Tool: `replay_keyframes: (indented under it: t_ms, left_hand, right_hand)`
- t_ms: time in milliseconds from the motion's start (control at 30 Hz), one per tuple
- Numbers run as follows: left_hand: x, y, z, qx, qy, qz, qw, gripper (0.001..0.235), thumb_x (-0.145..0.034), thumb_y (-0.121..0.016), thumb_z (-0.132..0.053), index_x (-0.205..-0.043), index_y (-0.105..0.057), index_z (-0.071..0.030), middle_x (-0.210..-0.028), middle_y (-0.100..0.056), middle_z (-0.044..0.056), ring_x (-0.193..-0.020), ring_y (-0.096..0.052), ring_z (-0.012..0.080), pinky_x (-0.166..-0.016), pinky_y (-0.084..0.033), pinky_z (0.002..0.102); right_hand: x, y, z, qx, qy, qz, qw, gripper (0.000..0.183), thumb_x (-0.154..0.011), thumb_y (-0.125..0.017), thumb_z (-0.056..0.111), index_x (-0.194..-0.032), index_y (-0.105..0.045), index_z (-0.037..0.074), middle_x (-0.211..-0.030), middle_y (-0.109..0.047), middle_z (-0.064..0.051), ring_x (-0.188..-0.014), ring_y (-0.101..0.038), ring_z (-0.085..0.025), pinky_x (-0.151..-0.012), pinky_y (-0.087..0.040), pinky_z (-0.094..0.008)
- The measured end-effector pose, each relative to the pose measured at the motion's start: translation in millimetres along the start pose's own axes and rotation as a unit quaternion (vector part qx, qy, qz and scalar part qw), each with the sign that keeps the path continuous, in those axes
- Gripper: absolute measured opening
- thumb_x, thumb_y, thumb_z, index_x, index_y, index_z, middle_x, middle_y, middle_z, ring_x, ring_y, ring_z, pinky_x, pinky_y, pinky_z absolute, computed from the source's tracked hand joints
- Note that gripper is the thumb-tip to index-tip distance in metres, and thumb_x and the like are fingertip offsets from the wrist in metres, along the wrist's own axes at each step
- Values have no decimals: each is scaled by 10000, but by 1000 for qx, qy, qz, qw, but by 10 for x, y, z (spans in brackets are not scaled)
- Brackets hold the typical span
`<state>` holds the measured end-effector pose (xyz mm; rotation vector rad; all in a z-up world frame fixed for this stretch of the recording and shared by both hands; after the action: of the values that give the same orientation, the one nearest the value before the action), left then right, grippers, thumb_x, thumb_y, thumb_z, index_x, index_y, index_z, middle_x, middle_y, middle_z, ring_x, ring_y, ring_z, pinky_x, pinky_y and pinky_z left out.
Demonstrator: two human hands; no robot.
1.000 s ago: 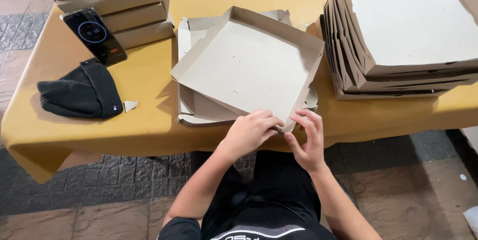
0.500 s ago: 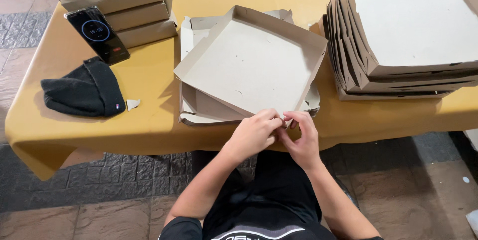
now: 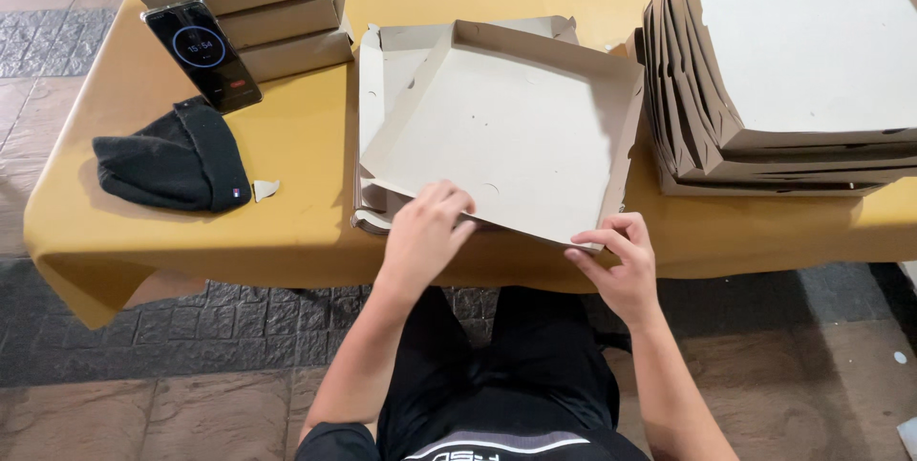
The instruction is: The person repeatedly picks up flat cardboard boxes from a stack, unfolds them into open box shapes, and places them on the table. The person handles the boxes one at a time, folding the side flaps to form the box structure.
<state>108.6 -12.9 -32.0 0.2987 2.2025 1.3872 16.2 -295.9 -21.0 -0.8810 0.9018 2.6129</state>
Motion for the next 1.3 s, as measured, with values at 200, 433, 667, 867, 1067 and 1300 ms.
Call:
replay_keyframes:
  t_ms: [200, 433, 667, 867, 1067, 1300]
  left_hand:
    - [291, 953, 318, 5, 125, -67, 990, 169, -922, -837, -261, -1051, -766, -179, -1387, -582, 21, -1439, -517, 317, -1094, -518, 576]
    - [624, 1044, 526, 217, 206, -93, 950, 674, -855, -902, -171, -1468, -620, -189, -1751, -333, 132, -1550, -488, 393, -1276, -425, 580]
    - [816, 1056, 497, 306, 126, -175, 927, 956, -753, -998, -302, -1583, -544, -165, -1736, -413, 140, -1621, -402, 334, -1310, -410, 474]
    - [838, 1133, 280, 325, 40, -231, 916, 830, -724, -1016, -330, -1443, -662, -113, -1603, -562, 146, -1425, -592, 287, -1185, -508, 406]
    - [655, 1147, -222, 336, -65, -227, 912, 347, -884, -904, -263, -1165, -758, -120, -1435, -602, 137, -1381, -634, 286, -1151, -606, 418]
    - [184, 923, -857, 358, -179, -209, 892, 96, -984, -862, -77, -1016, -799, -141, -1485, -533, 141, -1453, -566, 320, -1162, -620, 467]
  right_hand:
    - [43, 216, -195, 4, 6, 20, 1000, 195, -859, -973, 211, -1016, -857, 207, -1034, -450, 0, -848, -495, -128, -842, -527, -312]
    - [-21, 440, -115, -33, 37, 20, 999, 166, -860, -959, 155, -992, -872, 206, -1041, -451, 0, -807, -436, -108, -794, -482, -240]
    - [-78, 703, 146, -43, 80, 10, 996, 203, -799, -986, 88, -959, -899, 178, -1063, -457, -22, -732, -393, -85, -713, -461, -211]
    - [-146, 1062, 363, -37, 160, -14, 986, 163, -811, -989, 127, -946, -906, 166, -1096, -509, -87, -820, -411, -152, -782, -464, -233]
    - [-209, 1612, 445, 26, 177, -13, 984, 119, -982, -862, 146, -1079, -811, 193, -1426, -483, -111, -1042, -511, -183, -860, -496, -288]
    - [-256, 2430, 156, 101, 140, -95, 980, 123, -1111, -785, 201, -1112, -782, 78, -1500, -415, -166, -1198, -559, -278, -878, -466, -355]
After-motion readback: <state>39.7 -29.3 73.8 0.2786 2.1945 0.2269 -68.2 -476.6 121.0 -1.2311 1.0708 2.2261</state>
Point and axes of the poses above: each hand's wrist, its own x-axis away from the middle knuckle, its own y-axis out of the back of the hand, z = x × y, the point moved 8 cm from there along -x, towards the middle knuckle
